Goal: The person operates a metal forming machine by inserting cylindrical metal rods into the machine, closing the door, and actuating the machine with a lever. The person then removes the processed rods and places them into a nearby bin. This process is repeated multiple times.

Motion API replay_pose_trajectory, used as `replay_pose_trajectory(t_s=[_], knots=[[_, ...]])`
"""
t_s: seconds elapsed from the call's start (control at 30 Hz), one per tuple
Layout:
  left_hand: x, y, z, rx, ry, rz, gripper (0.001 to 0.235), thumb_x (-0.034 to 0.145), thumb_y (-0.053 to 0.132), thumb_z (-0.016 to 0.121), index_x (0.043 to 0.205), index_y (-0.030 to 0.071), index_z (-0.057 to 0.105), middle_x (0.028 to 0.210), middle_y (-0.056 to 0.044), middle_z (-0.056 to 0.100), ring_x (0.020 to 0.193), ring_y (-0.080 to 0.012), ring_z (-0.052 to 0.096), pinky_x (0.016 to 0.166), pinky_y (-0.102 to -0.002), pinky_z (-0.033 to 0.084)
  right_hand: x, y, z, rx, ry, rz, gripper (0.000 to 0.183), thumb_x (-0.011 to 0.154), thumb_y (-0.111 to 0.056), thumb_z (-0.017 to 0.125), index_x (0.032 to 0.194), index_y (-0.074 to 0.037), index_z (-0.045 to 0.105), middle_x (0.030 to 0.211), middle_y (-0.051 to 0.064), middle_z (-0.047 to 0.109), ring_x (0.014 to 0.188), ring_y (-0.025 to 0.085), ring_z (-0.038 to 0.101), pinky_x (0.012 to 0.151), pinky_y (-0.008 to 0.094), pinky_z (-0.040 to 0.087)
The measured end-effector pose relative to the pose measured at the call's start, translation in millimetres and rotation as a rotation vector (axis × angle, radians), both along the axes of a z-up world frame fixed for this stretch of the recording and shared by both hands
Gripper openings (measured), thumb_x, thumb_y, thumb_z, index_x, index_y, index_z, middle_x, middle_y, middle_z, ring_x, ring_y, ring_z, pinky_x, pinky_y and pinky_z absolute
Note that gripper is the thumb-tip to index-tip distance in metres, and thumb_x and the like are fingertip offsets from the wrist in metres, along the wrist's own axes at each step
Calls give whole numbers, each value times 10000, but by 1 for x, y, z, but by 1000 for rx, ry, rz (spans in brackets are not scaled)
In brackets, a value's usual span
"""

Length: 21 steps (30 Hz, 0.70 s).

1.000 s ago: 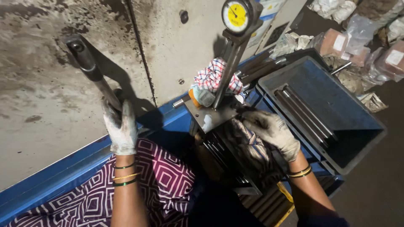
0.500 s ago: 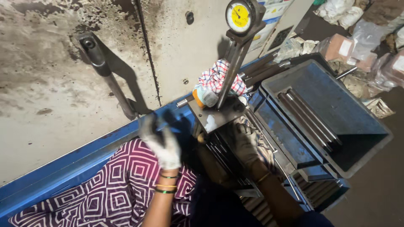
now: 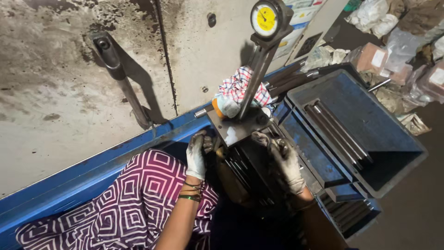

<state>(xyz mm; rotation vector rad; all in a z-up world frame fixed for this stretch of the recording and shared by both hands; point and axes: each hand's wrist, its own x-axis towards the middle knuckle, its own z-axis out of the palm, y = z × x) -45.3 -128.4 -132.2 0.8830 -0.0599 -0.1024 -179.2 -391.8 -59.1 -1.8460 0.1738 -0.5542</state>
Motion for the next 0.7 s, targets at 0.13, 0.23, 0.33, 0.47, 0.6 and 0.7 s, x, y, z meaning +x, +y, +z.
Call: replay_pose_trajectory(t_s=[0.13,0.23,0.33,0.47,0.6,0.7], knots=[[0,-4,-6,70,-32,-16,346,1023,291,562,1224,25,657,943,-41,693,827,-130,656,759,-288,544,9,11,20,-296,-285,-55,177,951,-97,708,1104,-22,658,1021,53,687,877,160,634,771,328,512],[1,-3,-10,104,-37,-20,349,1021,287,557,1231,25,653,947,-41,696,828,-128,649,768,-289,547,33,27,34,-788,-431,-176,125,920,-99,779,970,-77,668,910,84,669,810,262,635,711,393,503],[1,0,-13,105,-29,-6,352,1031,286,557,1230,12,656,933,-48,694,813,-130,646,769,-292,547,59,51,41,-788,-541,6,176,939,-119,724,1098,-50,688,1038,107,729,853,314,680,710,416,532],[-1,6,-17,114,-20,9,349,1044,269,554,1225,-7,668,913,-50,689,794,-128,637,756,-294,535,68,81,37,-877,-353,31,227,990,-160,625,1196,-113,710,1139,84,732,1000,284,699,879,432,555],[-5,12,-22,143,-120,9,347,1055,271,532,1229,-1,657,922,-40,704,821,-117,658,775,-283,547,73,92,24,-1049,-284,-9,338,935,-114,594,1256,-97,700,1258,129,685,1149,341,611,980,486,495],[-4,14,-26,135,-112,19,346,1059,268,529,1225,-7,659,922,-42,708,828,-120,663,780,-280,548,87,84,18,-995,-273,77,351,898,-56,598,1231,-101,698,1265,138,682,1164,348,609,988,484,490]])
